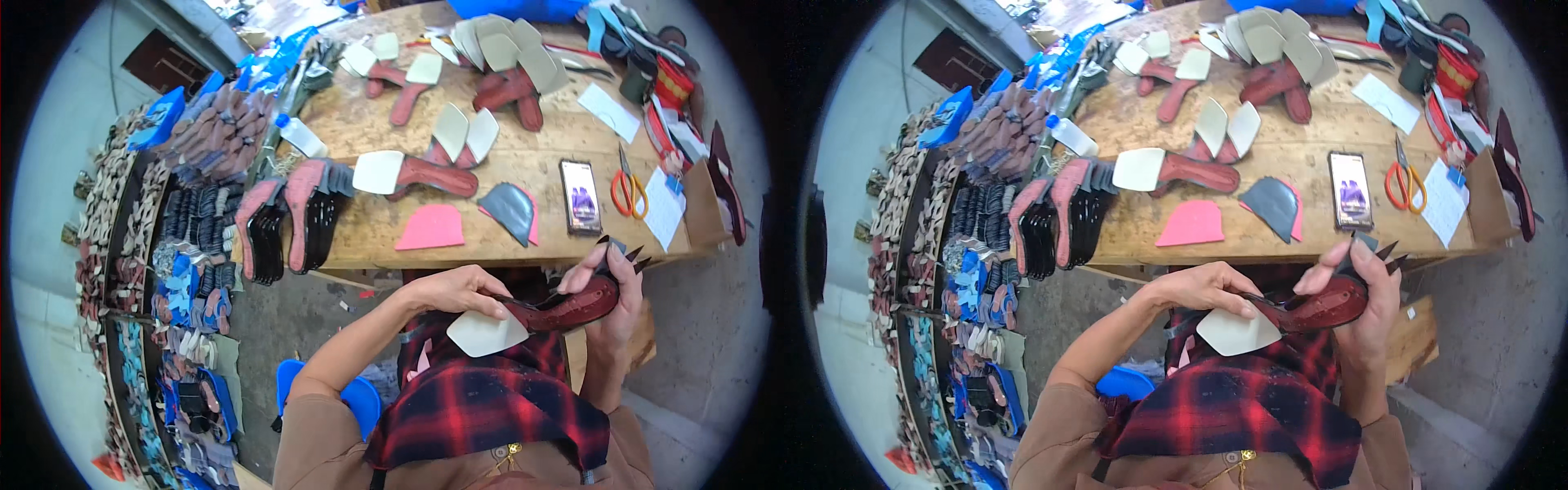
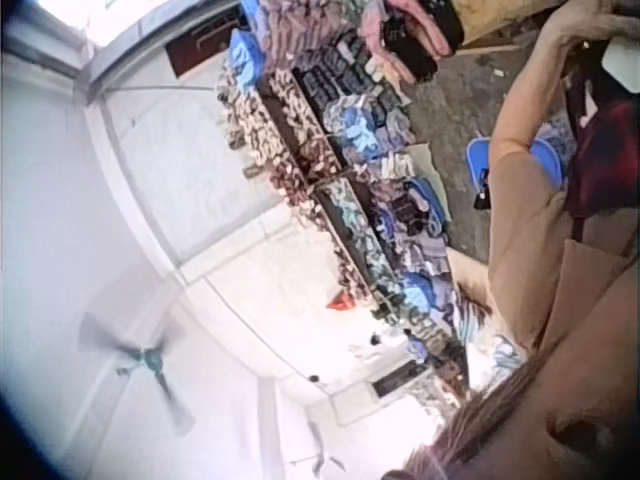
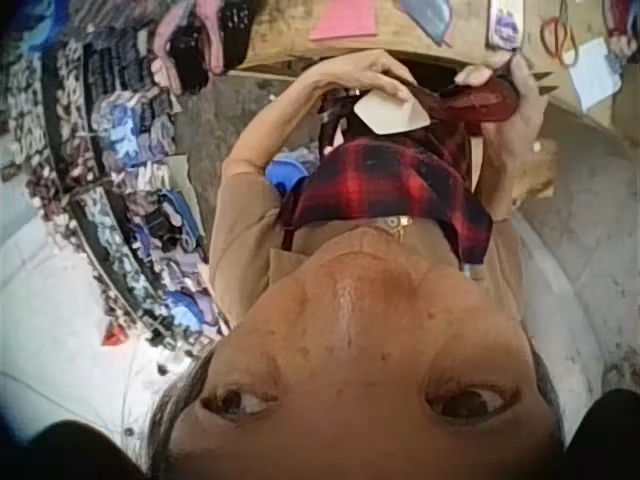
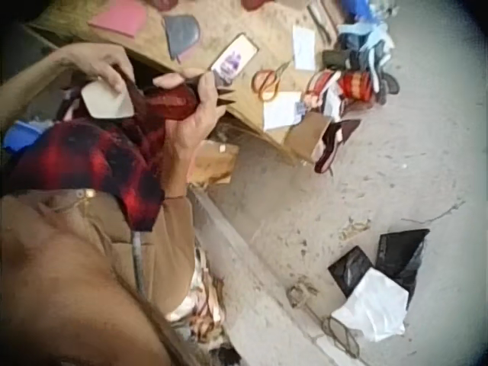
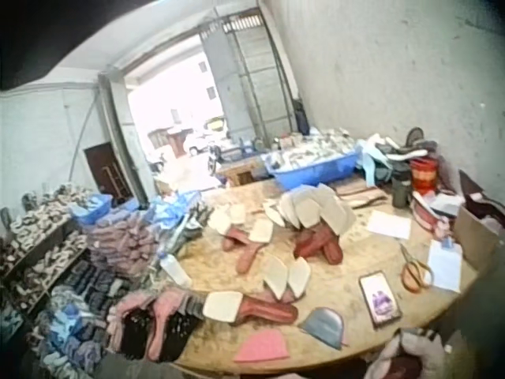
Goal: The person assembles pink and black slippers by hand. They pick up a pink slipper sole, attach a white insole, and then attach a pink strap to the sole. The person handles the components one by one, pressing them together to form the finished slipper.
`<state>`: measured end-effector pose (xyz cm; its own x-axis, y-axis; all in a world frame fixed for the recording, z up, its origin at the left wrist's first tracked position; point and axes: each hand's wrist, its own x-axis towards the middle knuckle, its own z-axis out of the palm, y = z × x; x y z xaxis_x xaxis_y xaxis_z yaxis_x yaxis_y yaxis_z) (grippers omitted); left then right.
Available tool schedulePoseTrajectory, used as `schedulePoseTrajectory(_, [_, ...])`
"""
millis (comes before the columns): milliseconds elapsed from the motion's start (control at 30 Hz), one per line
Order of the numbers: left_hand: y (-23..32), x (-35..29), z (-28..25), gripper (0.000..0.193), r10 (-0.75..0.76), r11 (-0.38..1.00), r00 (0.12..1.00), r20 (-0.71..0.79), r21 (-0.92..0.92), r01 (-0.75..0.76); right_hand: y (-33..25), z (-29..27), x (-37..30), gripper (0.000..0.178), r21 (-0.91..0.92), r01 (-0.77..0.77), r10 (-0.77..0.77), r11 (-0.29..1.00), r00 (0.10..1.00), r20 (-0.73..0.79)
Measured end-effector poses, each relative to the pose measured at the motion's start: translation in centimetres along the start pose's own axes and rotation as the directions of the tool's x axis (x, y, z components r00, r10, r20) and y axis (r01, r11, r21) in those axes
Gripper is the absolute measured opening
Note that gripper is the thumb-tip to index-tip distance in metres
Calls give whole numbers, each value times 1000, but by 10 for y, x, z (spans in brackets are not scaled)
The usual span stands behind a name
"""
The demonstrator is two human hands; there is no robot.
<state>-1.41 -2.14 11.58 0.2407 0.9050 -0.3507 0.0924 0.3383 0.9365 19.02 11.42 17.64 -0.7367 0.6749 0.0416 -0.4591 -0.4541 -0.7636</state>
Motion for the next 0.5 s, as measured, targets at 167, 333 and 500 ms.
schedulePoseTrajectory(167, [84,-14,14,104,603,783,678,-420,477,-400,26,62,46,36,-728,363,-442,581,892,93])
schedulePoseTrajectory(333, [69,-31,14,92,561,827,587,-584,352,-439,16,87,52,41,-326,200,-138,924,969,205])
schedulePoseTrajectory(500, [38,-29,38,88,247,884,819,-518,-225,-409,32,34,56,23,-351,16,3,936,998,55])
